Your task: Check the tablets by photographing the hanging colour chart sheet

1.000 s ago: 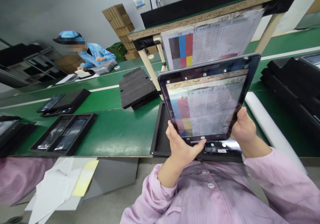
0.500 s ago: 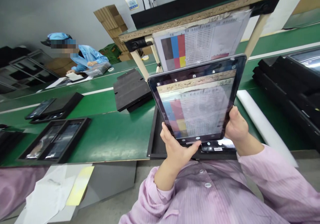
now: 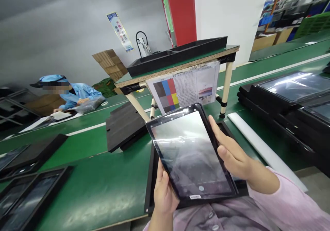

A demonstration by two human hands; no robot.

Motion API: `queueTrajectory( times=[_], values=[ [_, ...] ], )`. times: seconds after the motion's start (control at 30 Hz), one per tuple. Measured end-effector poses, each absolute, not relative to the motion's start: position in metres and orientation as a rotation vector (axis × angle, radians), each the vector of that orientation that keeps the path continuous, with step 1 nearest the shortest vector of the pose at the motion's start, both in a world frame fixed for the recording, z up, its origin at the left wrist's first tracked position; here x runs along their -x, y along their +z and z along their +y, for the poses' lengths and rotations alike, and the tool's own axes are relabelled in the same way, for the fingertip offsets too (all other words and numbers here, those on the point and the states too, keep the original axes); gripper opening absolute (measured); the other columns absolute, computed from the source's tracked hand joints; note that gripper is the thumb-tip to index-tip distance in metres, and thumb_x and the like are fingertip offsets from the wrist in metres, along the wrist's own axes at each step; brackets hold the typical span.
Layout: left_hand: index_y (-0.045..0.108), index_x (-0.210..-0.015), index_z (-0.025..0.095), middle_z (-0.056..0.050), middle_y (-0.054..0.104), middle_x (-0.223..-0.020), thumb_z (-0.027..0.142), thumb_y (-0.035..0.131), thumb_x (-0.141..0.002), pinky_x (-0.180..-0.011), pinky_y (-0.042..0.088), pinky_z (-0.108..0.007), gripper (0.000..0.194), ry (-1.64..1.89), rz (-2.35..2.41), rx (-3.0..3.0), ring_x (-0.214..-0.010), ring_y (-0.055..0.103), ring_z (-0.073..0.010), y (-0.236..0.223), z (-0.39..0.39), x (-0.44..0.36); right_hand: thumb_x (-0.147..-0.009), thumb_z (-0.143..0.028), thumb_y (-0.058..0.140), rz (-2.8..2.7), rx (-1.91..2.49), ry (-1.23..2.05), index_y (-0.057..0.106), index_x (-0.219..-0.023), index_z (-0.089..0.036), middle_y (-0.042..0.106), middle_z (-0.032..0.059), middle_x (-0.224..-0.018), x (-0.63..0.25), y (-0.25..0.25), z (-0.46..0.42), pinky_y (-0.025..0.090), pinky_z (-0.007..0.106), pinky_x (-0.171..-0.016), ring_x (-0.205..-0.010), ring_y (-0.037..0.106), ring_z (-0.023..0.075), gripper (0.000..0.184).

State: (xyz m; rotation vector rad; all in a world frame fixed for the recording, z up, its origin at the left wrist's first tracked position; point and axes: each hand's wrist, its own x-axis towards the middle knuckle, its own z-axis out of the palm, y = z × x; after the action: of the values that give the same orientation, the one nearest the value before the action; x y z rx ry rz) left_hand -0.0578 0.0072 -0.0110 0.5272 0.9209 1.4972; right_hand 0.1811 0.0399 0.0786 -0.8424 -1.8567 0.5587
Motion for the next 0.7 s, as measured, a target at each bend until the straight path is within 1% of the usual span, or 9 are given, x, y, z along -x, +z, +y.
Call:
queueTrajectory(
  times=[0.13, 0.3, 0.37, 0.5, 0.53, 0.57, 0.6, 0.63, 0.7],
  values=[
    [0.072, -0.115, 0.045, 0.003, 0.066, -0.135, 0.049, 0.084, -0.069, -0.106, 0.048, -0.039, 0.048, 1.464, 0.933, -0.49, -0.128, 0.058, -0.0253, -0.013, 0.007, 0.054, -0.107, -0.042, 0.028, -1.892, 0.845, 0.428, 0.003, -0.16, -0.024, 0.034, 0.0043, -0.155, -0.183, 0.08, 0.049, 0.047, 0.038, -0.109, -0.138, 0.041, 0.0247, 0.062],
    [0.074, -0.11, 0.045, 0.003, 0.068, -0.132, 0.047, 0.088, -0.064, -0.1, 0.051, -0.034, 0.048, 1.483, 0.996, -0.451, -0.121, 0.063, -0.0233, -0.013, 0.0, 0.057, -0.107, -0.037, 0.033, -1.905, 0.928, 0.327, 0.007, -0.16, -0.03, 0.024, 0.0008, -0.158, -0.182, 0.07, 0.053, 0.049, 0.036, -0.107, -0.139, 0.039, 0.0235, 0.06],
    [0.075, -0.11, 0.042, 0.0, 0.068, -0.131, 0.046, 0.087, -0.065, -0.102, 0.05, -0.035, 0.047, 1.481, 1.006, -0.449, -0.118, 0.065, -0.0239, -0.009, -0.004, 0.06, -0.107, -0.044, 0.03, -1.916, 0.946, 0.365, 0.01, -0.16, -0.032, 0.027, -0.0002, -0.157, -0.183, 0.065, 0.054, 0.048, 0.037, -0.108, -0.139, 0.04, 0.024, 0.058],
    [0.068, -0.125, 0.033, -0.007, 0.064, -0.137, 0.045, 0.081, -0.075, -0.109, 0.045, -0.042, 0.053, 1.387, 1.042, -0.465, -0.123, 0.062, -0.0287, 0.004, -0.007, 0.076, -0.102, -0.062, 0.022, -1.82, 1.116, 0.459, 0.007, -0.16, -0.034, 0.043, 0.0048, -0.15, -0.205, 0.048, 0.054, 0.052, 0.047, -0.102, -0.124, 0.057, 0.0274, 0.066],
    [0.067, -0.128, 0.031, -0.008, 0.062, -0.139, 0.046, 0.081, -0.076, -0.109, 0.045, -0.043, 0.056, 1.374, 1.075, -0.459, -0.124, 0.061, -0.0298, 0.007, -0.006, 0.082, -0.101, -0.063, 0.025, -1.765, 1.246, 0.453, 0.013, -0.16, -0.033, 0.046, 0.0064, -0.148, -0.215, 0.042, 0.053, 0.052, 0.051, -0.101, -0.121, 0.059, 0.0291, 0.067],
    [0.066, -0.129, 0.03, -0.009, 0.062, -0.139, 0.047, 0.082, -0.074, -0.109, 0.046, -0.043, 0.059, 1.371, 1.119, -0.447, -0.124, 0.061, -0.0306, 0.009, -0.005, 0.089, -0.098, -0.064, 0.032, -1.704, 1.425, 0.409, 0.029, -0.157, -0.031, 0.049, 0.0078, -0.145, -0.226, 0.034, 0.051, 0.05, 0.054, -0.103, -0.124, 0.057, 0.0316, 0.068],
    [0.067, -0.128, 0.029, -0.009, 0.063, -0.138, 0.048, 0.083, -0.072, -0.108, 0.047, -0.043, 0.061, 1.374, 1.169, -0.435, -0.123, 0.062, -0.0312, 0.01, -0.003, 0.096, -0.093, -0.069, 0.034, -1.684, 1.629, 0.344, 0.056, -0.142, -0.027, 0.051, 0.0103, -0.143, -0.237, 0.025, 0.049, 0.045, 0.059, -0.107, -0.129, 0.051, 0.0355, 0.068],
    [0.069, -0.126, 0.028, -0.009, 0.064, -0.137, 0.049, 0.085, -0.068, -0.107, 0.048, -0.043, 0.063, 1.376, 1.219, -0.424, -0.123, 0.062, -0.0316, 0.01, -0.001, 0.102, -0.087, -0.073, 0.031, -1.751, 1.817, 0.325, 0.073, -0.117, -0.025, 0.053, 0.0127, -0.14, -0.247, 0.015, 0.045, 0.044, 0.063, -0.106, -0.13, 0.049, 0.0393, 0.071],
    [0.071, -0.122, 0.026, -0.009, 0.066, -0.134, 0.05, 0.088, -0.062, -0.106, 0.048, -0.042, 0.067, 1.369, 1.305, -0.419, -0.123, 0.062, -0.0319, 0.007, 0.004, 0.112, -0.078, -0.075, 0.027, -1.824, 2.116, 0.268, 0.077, -0.081, -0.026, 0.059, 0.0162, -0.132, -0.261, -0.005, 0.035, 0.043, 0.069, -0.101, -0.128, 0.05, 0.0436, 0.07]
  ],
)
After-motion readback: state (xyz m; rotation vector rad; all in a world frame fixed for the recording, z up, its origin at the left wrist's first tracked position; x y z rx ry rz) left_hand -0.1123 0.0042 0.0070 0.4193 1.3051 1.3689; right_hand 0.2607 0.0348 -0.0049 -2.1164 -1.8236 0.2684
